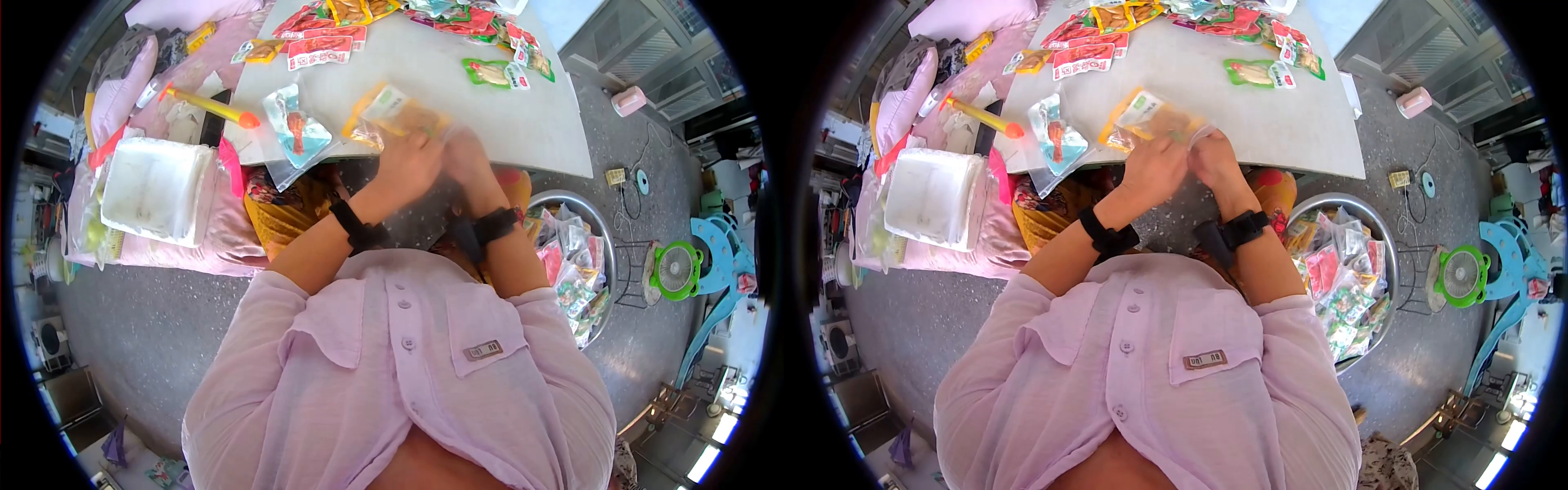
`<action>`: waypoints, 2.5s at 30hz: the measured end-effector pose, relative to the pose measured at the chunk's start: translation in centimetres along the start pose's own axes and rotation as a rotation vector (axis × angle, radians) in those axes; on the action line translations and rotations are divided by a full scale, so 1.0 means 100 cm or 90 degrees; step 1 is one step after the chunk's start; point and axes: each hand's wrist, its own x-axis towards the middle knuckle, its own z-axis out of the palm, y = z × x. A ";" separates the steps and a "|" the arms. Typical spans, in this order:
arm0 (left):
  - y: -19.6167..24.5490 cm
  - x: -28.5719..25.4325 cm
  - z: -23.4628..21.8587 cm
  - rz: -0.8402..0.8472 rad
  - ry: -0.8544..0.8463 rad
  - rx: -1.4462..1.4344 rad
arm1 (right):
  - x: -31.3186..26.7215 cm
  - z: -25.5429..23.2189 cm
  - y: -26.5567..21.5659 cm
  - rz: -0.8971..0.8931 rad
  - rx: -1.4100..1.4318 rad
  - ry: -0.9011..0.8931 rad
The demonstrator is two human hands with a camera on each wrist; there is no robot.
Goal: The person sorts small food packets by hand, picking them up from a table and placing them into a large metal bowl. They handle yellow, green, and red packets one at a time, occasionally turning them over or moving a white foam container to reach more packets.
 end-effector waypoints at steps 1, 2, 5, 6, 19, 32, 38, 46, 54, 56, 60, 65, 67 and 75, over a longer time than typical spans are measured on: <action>0.000 0.000 0.000 0.000 0.006 0.011 | -0.001 0.004 -0.001 -0.009 -0.009 0.013; 0.001 0.000 -0.001 0.007 0.002 0.017 | -0.002 0.007 -0.003 -0.018 -0.017 0.027; 0.000 -0.004 -0.002 0.017 -0.016 0.020 | -0.002 0.012 -0.004 -0.009 0.042 0.064; -0.001 -0.008 0.000 0.015 -0.025 0.009 | -0.002 0.017 -0.007 0.036 0.131 0.077; -0.005 -0.010 0.001 0.042 0.034 -0.069 | 0.006 -0.017 0.036 -0.276 -0.257 -0.027; -0.009 -0.027 -0.001 0.030 -0.102 -0.039 | 0.009 -0.026 0.056 -0.397 -0.337 -0.052; -0.018 -0.035 0.012 0.053 -0.094 0.042 | -0.004 -0.003 0.026 0.004 0.133 0.029; -0.028 -0.023 -0.008 0.052 -0.111 -0.040 | -0.030 -0.016 -0.019 0.119 -0.182 0.099; -0.017 0.012 -0.057 0.041 -0.216 -0.222 | -0.059 0.009 -0.056 -0.500 -0.905 0.116; -0.011 0.019 -0.070 0.015 -0.262 -0.272 | -0.064 0.012 -0.070 -0.529 -0.915 0.113; 0.007 0.025 -0.097 -0.041 -0.334 -0.325 | -0.065 0.008 -0.086 -0.437 -0.852 -0.075; 0.025 0.028 -0.117 -0.242 -0.429 -0.567 | -0.092 0.002 -0.106 -0.379 -0.767 -0.086; 0.022 0.020 -0.111 -0.257 -0.408 -0.607 | -0.107 -0.012 -0.118 -0.341 -0.776 -0.070; -0.019 -0.021 -0.072 -0.440 -0.539 -0.646 | -0.196 -0.142 -0.149 -0.139 -0.763 0.191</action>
